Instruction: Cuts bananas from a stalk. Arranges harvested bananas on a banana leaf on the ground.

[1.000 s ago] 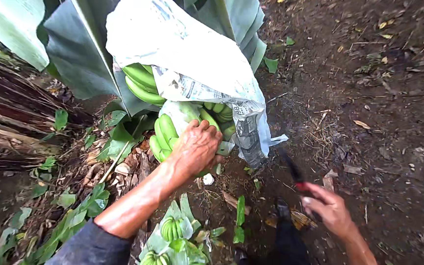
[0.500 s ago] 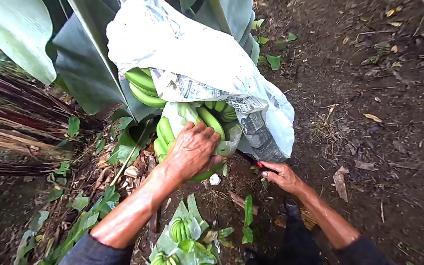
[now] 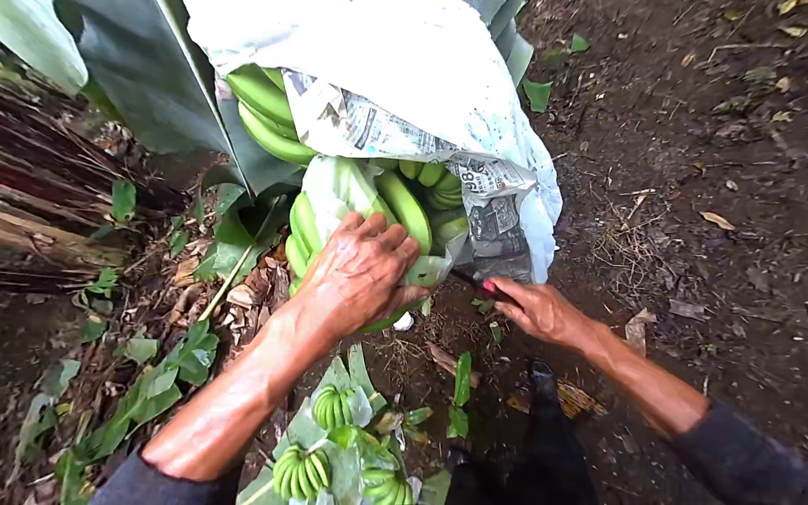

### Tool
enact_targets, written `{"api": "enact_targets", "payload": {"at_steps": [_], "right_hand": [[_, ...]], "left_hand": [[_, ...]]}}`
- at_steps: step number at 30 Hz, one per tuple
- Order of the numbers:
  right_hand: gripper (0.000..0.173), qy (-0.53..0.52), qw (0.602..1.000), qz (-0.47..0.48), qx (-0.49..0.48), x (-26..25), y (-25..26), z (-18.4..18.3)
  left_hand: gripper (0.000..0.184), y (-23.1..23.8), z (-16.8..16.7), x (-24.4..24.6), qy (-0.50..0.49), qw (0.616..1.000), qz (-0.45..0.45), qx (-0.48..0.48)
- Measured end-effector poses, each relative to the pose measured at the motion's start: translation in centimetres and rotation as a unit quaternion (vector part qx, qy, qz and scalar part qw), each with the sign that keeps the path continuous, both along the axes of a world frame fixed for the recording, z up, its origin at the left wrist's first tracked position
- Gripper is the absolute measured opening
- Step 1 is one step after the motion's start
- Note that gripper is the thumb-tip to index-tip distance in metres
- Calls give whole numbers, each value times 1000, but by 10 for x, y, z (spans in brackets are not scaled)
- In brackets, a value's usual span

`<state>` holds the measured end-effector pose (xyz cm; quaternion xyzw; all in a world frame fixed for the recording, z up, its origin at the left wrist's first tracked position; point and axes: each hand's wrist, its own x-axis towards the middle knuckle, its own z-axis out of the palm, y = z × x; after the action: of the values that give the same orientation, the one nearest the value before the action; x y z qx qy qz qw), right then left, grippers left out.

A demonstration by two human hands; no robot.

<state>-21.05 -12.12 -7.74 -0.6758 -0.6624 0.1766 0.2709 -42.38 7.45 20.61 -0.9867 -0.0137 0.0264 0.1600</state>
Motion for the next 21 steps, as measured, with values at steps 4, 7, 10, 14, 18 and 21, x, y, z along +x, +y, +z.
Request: {"api": "enact_targets", "payload": {"at_steps": [4, 7, 10, 14, 18, 21], "right_hand": [[42, -5, 964, -88, -252, 4, -162, -111], [48, 192, 934, -249, -168, -29, -216, -106], [54, 328, 873, -336, -130, -67, -172, -65], [33, 496, 807, -263, -179, -160, -124, -53], [31, 600, 730, -194, -264, -256, -87, -54], [36, 612, 692, -131, -360, -302, -76, -63]], "left_hand": [[59, 0, -31, -134, -76, 985, 127, -88], [51, -31, -113, -229, -202, 890, 339, -228], [43, -59, -207, -278, -313, 731, 490, -358], [43, -138, -287, -329, -348, 602, 590, -410], [40, -195, -320, -368, -407, 519, 621, -423], [39, -221, -331, -389, -435, 492, 621, -427]]}}
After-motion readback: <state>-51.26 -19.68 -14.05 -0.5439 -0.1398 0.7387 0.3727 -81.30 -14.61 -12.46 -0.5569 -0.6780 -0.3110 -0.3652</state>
